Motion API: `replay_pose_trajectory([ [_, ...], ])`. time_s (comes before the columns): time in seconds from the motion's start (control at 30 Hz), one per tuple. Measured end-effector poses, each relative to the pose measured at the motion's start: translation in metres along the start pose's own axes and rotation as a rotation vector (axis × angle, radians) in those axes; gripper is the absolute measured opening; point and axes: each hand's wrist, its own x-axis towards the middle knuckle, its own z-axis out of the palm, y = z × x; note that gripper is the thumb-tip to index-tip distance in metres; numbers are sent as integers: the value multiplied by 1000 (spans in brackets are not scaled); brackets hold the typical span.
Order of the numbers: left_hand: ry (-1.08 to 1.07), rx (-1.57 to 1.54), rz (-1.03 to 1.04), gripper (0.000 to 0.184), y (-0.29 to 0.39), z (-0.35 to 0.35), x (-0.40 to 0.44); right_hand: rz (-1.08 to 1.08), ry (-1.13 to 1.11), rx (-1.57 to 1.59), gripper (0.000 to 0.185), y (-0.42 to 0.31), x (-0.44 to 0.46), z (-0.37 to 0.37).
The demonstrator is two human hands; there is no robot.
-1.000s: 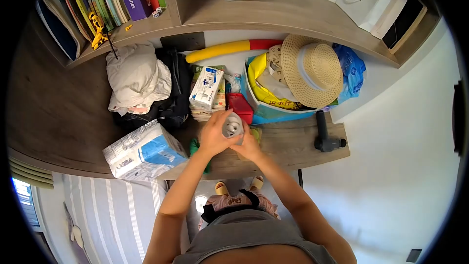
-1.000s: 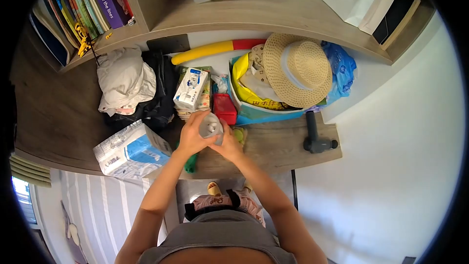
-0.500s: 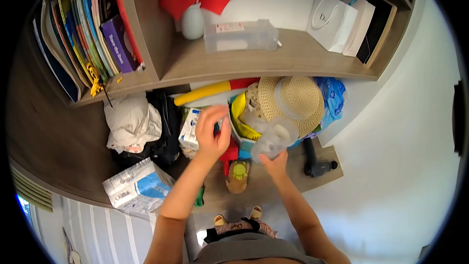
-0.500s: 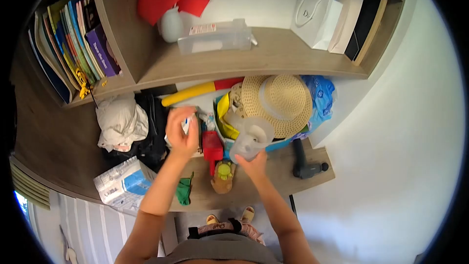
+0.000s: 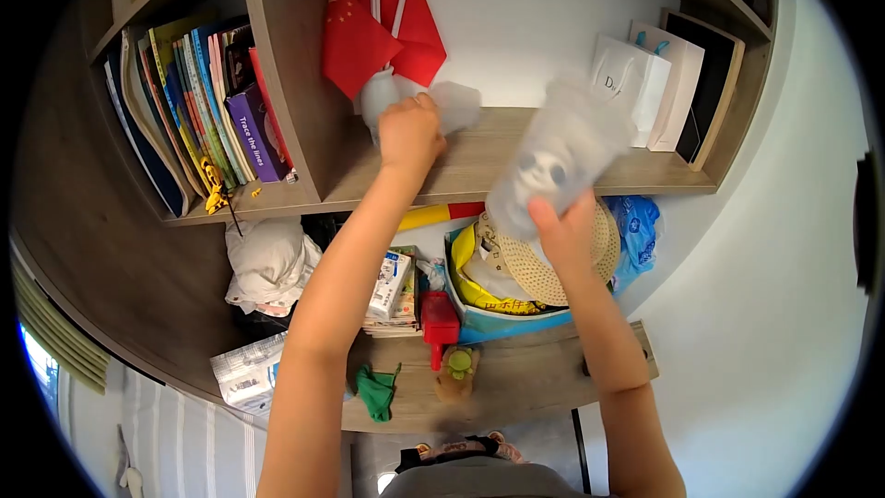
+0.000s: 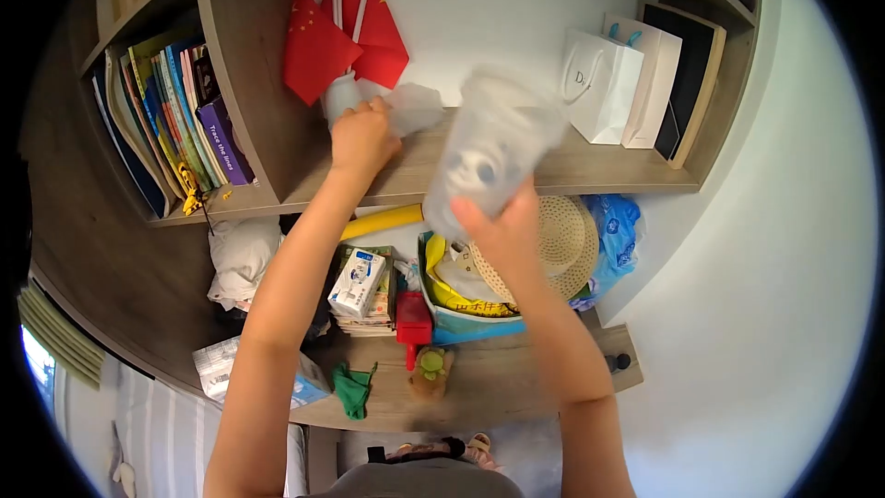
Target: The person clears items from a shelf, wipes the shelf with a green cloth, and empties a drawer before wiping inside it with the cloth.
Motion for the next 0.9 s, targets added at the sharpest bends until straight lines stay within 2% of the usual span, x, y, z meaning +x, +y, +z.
replay_pose_trajectory([
  [0.03,64,32,-47,49,-6,3,-2,-21,7,-53,66,4,14,7],
  [0.13,105,55,121,48,-31,-9,-13,-12,-29,-196,65,20,48,28],
  [0.17,179,84,161,53,-32,-15,-22,4,-56,-244,66,25,56,32],
  [0.27,147,10,136,60,-40,-21,-30,158,-71,-367,67,40,75,43],
  [0.37,67,34,97,64,-44,-39,-33,243,-119,-278,68,52,80,41],
  [0.67,-30,247,127,69,-34,-67,-50,248,-87,-281,69,52,74,34],
  [0.77,29,250,121,69,-38,-62,-55,240,-87,-282,68,53,74,34],
  [0.9,223,130,58,70,-44,-62,-72,233,-87,-300,69,59,74,34],
])
